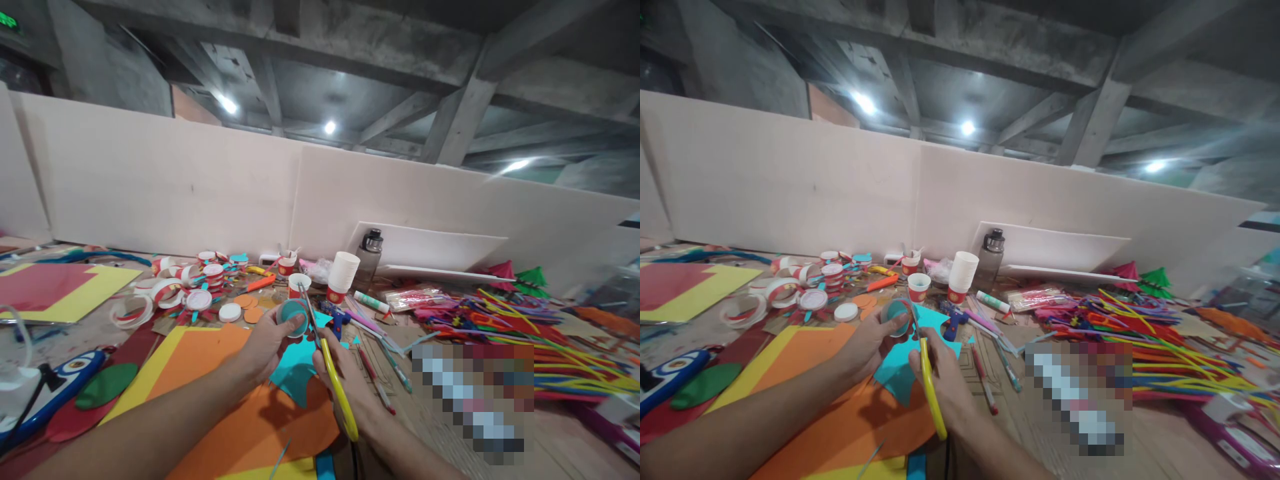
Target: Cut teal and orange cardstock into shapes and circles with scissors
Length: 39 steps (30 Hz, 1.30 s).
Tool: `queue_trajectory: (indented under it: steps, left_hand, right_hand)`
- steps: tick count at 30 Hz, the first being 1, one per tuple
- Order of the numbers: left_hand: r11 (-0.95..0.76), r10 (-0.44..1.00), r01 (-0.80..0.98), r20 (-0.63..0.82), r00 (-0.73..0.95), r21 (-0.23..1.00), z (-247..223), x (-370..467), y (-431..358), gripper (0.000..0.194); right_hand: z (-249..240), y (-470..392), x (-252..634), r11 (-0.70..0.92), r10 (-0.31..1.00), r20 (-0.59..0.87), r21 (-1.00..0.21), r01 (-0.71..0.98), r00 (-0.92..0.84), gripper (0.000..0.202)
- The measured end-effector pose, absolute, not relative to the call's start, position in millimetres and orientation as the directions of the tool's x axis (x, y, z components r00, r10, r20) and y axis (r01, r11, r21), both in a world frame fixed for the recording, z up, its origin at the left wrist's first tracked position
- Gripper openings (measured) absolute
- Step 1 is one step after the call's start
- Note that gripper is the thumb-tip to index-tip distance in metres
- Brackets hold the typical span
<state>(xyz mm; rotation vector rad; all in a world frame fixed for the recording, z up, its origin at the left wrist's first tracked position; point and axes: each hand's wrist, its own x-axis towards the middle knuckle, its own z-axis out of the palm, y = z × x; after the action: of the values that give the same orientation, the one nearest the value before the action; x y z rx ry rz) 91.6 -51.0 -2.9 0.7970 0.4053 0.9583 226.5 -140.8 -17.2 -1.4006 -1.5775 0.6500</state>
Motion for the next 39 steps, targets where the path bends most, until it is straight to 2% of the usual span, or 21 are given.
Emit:
queue_trajectory:
  steps: [8,32,39]
  left_hand:
    - [0.305,0.843,-0.551,0.049,0.536,0.777,0,90,-51,0.029]
    - [0.089,0.791,-0.401,0.18,0.584,0.912,-5,80,-32,0.027]
    - [0.044,0.754,-0.374,0.215,0.62,0.926,-7,80,-30,0.027]
  right_hand:
    - [-14,-141,225,0.239,0.957,0.287,-0.838,0.49,0.025,0.038]
    - [-10,-143,226,0.228,0.97,0.244,-0.87,0.438,-0.02,0.034]
    - [-11,-144,224,0.21,0.968,0.251,-0.856,0.472,0.024,0.034]
